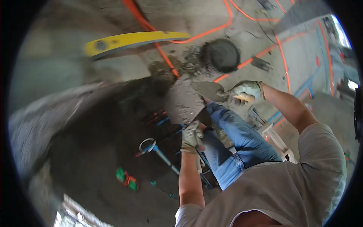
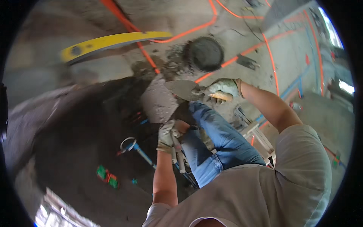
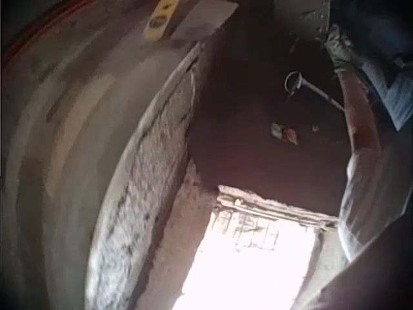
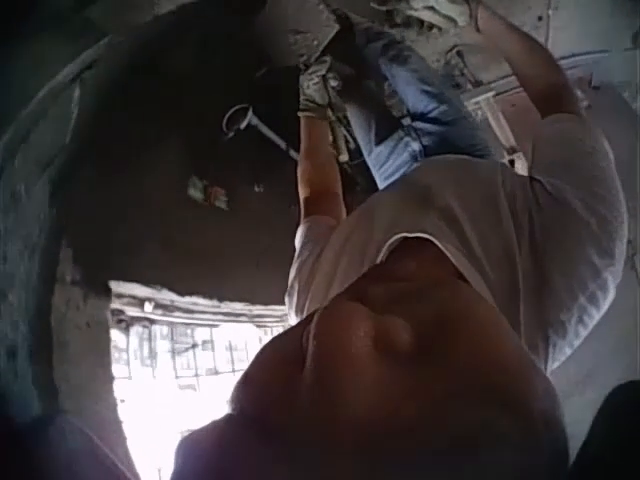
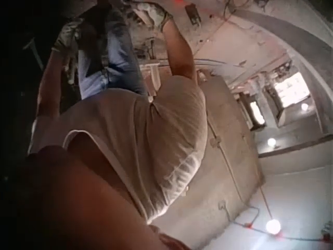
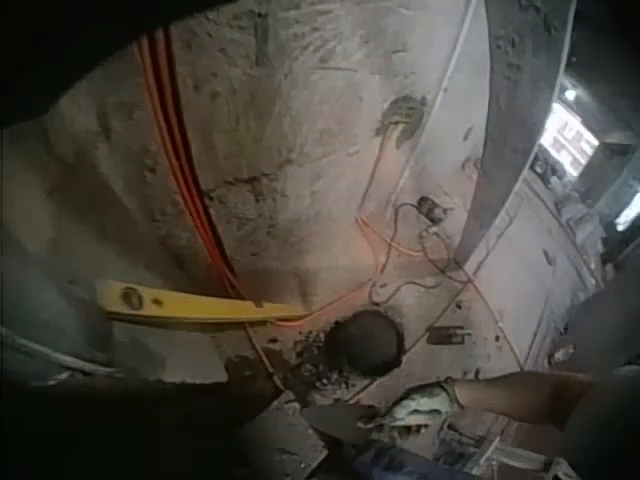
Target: Applying plaster to an interior wall using a trowel and hawk during renovation.
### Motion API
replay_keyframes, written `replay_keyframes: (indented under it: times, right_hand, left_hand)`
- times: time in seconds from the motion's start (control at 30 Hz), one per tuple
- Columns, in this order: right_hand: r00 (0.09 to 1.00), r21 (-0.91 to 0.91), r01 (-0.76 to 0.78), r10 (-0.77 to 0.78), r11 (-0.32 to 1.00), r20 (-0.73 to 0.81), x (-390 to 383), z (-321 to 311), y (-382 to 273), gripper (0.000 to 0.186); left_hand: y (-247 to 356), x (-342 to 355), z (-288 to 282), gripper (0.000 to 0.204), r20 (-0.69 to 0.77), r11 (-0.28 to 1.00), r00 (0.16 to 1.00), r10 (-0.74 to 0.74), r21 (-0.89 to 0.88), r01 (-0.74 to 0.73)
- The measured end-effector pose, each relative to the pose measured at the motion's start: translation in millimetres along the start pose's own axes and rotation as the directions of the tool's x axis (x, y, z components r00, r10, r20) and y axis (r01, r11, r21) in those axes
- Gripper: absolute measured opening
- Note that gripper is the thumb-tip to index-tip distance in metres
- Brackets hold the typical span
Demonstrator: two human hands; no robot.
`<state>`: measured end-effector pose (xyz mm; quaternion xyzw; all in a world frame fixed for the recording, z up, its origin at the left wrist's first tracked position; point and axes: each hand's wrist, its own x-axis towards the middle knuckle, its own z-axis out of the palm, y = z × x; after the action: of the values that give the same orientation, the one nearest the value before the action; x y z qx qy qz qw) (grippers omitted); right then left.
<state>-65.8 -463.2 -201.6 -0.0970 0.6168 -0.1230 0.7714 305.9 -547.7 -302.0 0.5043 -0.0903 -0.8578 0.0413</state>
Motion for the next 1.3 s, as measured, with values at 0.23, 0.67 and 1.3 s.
replay_keyframes:
  times: [0.23,0.67,1.3]
  right_hand:
    - [0.743,-0.237,-0.292,0.064,0.926,-0.666,89,-125,132,0.052]
    - [0.699,-0.843,-0.463,-0.472,0.275,-0.538,299,-260,170,0.04]
    - [0.768,0.448,0.431,-0.058,0.784,-0.637,339,-189,193,0.045]
  left_hand:
    - [-22,146,-94,0.012,-0.087,0.837,0.996,-0.021,0.544,0.065]
    - [-33,423,-131,0.062,-0.405,0.38,0.854,-0.328,0.771,0.512]
    - [63,385,17,0.026,-0.132,-0.052,0.966,-0.22,0.991,0.123]
